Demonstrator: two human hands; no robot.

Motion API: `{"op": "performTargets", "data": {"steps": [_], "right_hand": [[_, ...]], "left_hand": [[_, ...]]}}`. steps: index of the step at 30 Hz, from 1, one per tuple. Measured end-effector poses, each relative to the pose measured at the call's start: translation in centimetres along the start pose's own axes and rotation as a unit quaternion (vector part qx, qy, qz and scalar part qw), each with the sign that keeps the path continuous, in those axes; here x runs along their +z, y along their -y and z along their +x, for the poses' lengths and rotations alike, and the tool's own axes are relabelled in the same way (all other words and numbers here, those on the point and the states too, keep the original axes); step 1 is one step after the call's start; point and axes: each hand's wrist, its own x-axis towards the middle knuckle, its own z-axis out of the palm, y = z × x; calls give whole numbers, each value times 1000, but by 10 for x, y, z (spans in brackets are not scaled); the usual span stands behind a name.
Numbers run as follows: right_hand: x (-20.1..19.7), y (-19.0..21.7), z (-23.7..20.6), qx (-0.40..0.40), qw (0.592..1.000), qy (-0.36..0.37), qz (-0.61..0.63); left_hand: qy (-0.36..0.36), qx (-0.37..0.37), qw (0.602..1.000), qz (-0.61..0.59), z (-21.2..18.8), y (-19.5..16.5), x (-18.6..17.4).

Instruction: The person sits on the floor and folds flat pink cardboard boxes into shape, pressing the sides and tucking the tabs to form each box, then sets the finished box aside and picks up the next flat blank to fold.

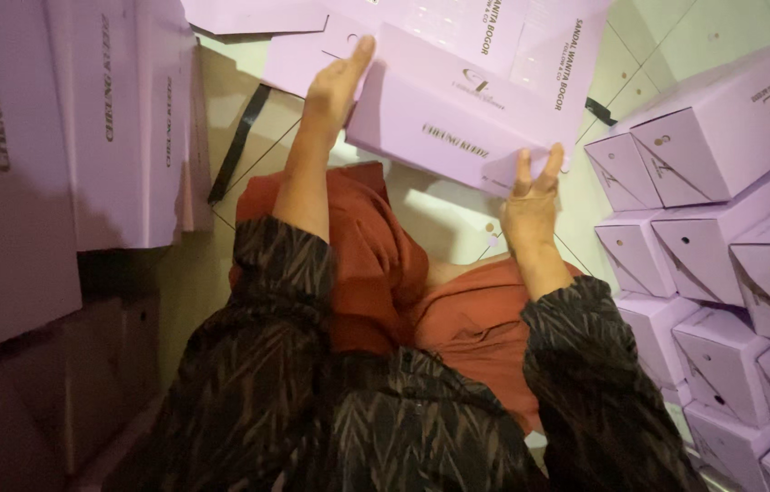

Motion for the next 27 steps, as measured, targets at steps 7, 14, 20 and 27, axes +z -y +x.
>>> {"op": "performTargets", "data": {"steps": [7,14,20,27], "right_hand": [[-12,27,-1,37,993,99,-47],[-18,34,6,57,984,144,-83],[-33,48,12,107,979,167,-48],[-45,62,15,93,986,130,-46]], "left_hand": [[-8,-41,983,179,-8,-4,25],[5,-67,983,173,-5,-1,27],[-1,-67,973,220,-3,4,25],[35,-81,961,263,0,3,21]]}}
